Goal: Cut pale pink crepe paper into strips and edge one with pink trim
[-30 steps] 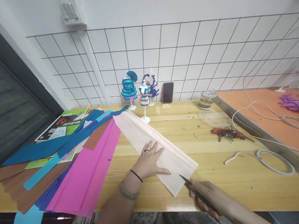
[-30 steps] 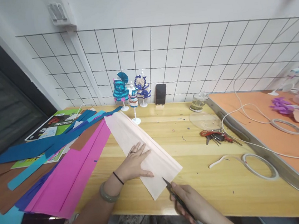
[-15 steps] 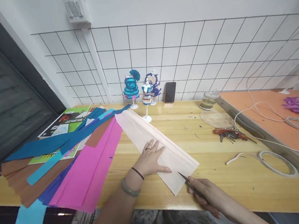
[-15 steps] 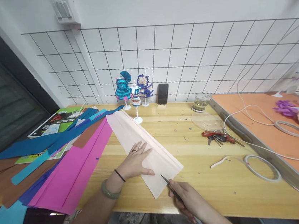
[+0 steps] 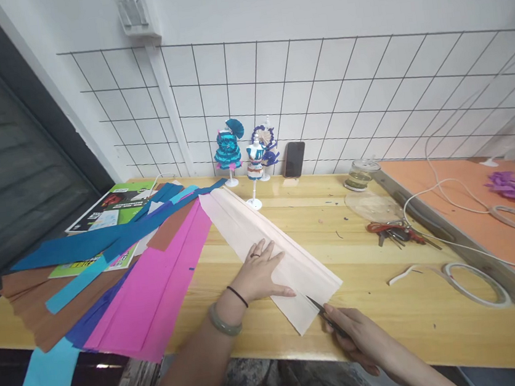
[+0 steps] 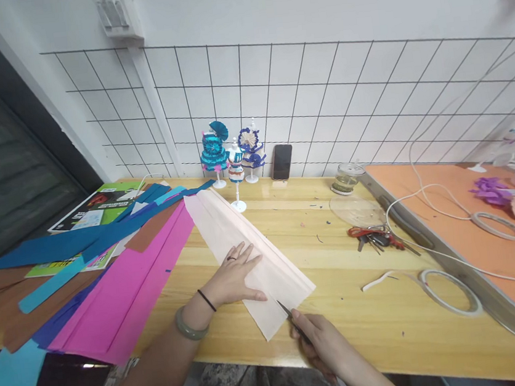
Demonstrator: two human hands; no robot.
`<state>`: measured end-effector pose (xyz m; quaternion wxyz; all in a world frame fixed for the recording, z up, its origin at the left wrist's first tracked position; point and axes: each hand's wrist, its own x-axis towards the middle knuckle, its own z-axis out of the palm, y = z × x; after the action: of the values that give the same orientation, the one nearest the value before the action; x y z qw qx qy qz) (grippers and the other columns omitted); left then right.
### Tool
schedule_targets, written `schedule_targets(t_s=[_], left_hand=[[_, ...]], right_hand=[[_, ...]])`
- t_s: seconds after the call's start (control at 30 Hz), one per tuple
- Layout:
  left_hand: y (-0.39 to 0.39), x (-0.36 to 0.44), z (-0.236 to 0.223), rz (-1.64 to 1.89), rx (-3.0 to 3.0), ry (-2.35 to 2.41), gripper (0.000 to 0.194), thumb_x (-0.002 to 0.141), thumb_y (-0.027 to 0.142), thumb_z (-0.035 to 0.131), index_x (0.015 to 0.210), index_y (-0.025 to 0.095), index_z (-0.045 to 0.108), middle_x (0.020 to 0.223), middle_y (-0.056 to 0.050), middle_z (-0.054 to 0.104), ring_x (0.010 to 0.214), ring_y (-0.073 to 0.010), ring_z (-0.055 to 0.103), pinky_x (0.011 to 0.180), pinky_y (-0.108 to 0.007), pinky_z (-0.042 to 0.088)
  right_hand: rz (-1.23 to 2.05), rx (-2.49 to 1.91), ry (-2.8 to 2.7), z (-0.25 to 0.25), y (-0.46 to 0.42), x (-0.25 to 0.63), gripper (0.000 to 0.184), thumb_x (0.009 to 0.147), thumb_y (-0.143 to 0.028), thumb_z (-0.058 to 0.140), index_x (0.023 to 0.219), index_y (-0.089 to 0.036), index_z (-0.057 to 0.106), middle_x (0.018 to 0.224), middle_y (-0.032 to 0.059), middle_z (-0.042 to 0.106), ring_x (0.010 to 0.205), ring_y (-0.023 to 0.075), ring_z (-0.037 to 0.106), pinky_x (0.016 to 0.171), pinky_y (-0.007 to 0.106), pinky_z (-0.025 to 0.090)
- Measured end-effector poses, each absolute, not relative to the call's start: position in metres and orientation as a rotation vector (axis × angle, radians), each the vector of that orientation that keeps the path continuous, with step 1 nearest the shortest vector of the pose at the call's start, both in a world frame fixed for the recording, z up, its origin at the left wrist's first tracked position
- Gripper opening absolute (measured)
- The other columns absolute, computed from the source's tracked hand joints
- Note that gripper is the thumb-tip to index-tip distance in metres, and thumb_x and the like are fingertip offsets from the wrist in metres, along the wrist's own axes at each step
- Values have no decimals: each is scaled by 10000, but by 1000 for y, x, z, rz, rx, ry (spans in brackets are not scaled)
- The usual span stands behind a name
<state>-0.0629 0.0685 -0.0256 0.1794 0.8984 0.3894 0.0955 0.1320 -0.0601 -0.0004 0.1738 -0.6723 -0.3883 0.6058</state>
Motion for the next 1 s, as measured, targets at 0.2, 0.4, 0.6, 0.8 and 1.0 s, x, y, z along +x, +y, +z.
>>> schedule_targets(t_s=[0.2, 0.4, 0.6, 0.8, 1.0], left_hand=[[68, -63, -25, 267, 2542, 1100, 1020, 519, 843, 399, 1334, 235, 323, 1447, -113, 146, 1318, -327, 34, 1060, -475, 60], [69, -63, -24, 246, 2543, 1102, 1024, 512, 847, 398, 1333, 241, 321, 1450, -99, 144, 1320, -320, 29, 1064, -461, 53], [68, -64, -24, 250, 2544, 1096, 1023, 516, 848, 392, 1334, 239, 319, 1450, -105, 141, 1320, -320, 27, 1062, -466, 50], [68, -63, -24, 282, 2548, 1089, 1016, 513, 833, 431, 1328, 235, 333, 1446, -106, 153, 1318, -328, 42, 1059, -475, 64], [68, -64, -24, 273, 2547, 1085, 1006, 524, 823, 439, 1333, 239, 321, 1450, -93, 147, 1319, -327, 31, 1059, -476, 57]], right_hand=[[1658, -1918, -1131, -7, -59, 133, 433, 755, -618, 348, 695, -196, 423, 355, -134, 242, 218, 27, 172, 233, 152, 123], [1651, -1917, -1133, -9, -59, 133, 428, 755, -618, 343, 687, -200, 409, 356, -130, 259, 217, 28, 186, 224, 154, 127], [1715, -1906, -1109, -4, -55, 131, 413, 780, -594, 320, 690, -200, 405, 338, -135, 244, 210, 30, 176, 215, 151, 141], [1762, -1853, -1083, -4, -49, 128, 380, 816, -548, 307, 690, -199, 392, 336, -139, 237, 196, 28, 178, 209, 148, 141], [1746, -1880, -1081, -2, -50, 127, 366, 815, -540, 324, 678, -205, 381, 329, -138, 245, 195, 26, 172, 209, 148, 131]])
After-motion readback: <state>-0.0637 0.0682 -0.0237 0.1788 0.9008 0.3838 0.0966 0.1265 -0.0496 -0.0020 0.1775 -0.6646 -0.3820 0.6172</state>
